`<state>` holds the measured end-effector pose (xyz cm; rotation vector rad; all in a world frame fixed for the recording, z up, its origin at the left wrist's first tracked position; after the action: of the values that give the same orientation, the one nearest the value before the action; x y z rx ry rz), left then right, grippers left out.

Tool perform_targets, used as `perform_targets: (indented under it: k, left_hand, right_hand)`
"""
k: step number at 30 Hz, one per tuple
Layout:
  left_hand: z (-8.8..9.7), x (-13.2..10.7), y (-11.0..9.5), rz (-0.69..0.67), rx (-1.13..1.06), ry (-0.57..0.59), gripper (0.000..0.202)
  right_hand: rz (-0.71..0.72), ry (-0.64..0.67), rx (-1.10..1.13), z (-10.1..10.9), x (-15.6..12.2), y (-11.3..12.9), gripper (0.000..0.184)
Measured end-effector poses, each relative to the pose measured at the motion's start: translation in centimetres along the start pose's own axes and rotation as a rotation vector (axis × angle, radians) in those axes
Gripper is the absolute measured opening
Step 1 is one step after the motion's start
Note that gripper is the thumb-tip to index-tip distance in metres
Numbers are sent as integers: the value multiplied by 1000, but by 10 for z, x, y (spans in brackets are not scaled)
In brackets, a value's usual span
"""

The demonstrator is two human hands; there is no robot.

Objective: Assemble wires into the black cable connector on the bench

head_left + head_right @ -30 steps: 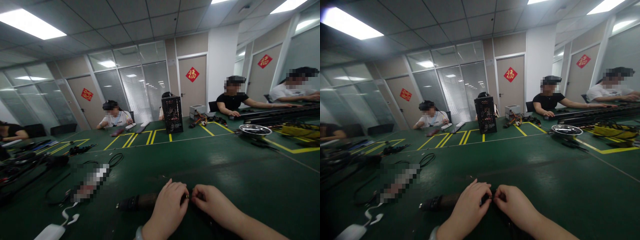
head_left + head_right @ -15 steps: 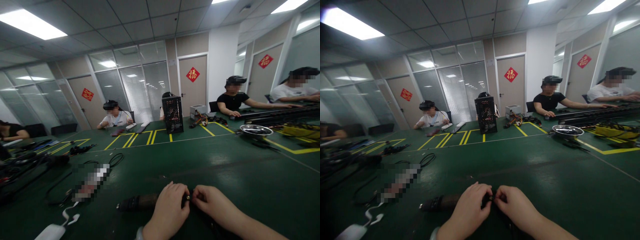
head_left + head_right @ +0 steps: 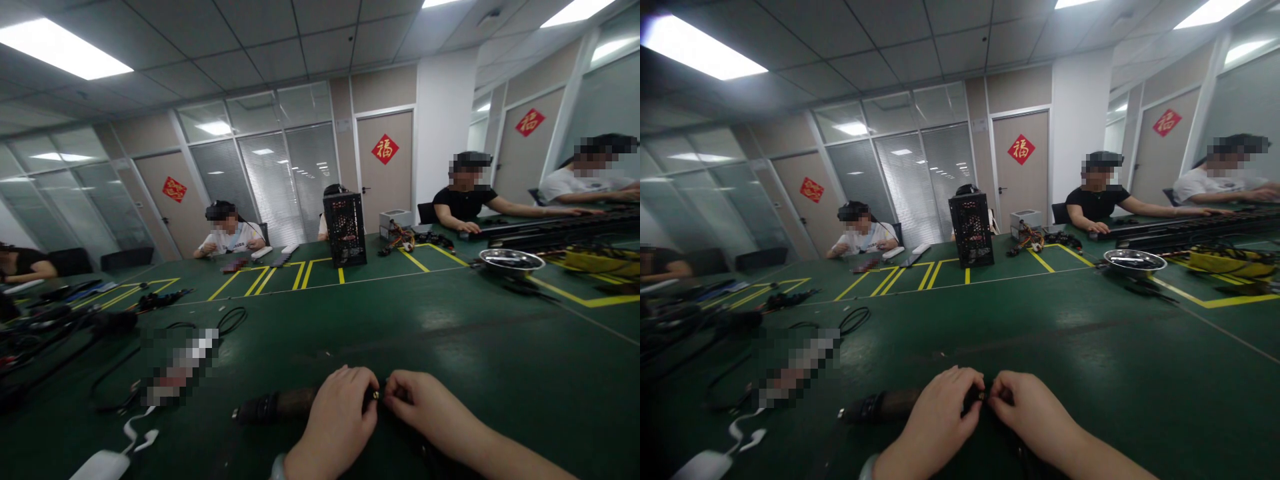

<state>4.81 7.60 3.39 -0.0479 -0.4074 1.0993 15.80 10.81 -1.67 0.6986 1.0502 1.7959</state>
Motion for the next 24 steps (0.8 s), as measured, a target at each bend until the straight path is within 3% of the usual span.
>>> perform_targets:
  k: [24]
  left_hand:
    - [-2,-1,2,10,-3,19,17]
  right_hand:
    - [-15,3,-21,0,-1,3,11]
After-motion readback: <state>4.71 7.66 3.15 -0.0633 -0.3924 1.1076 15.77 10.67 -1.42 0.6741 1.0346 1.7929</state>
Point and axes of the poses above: each hand's wrist, its own x-axis towards the middle knuckle, its own z-axis out of the back of the hand, y = z × x, the point moved 10 cm from there along x, towards the middle knuckle, and after that the axes turned 10 degrees about x, right-handed, at the moved point
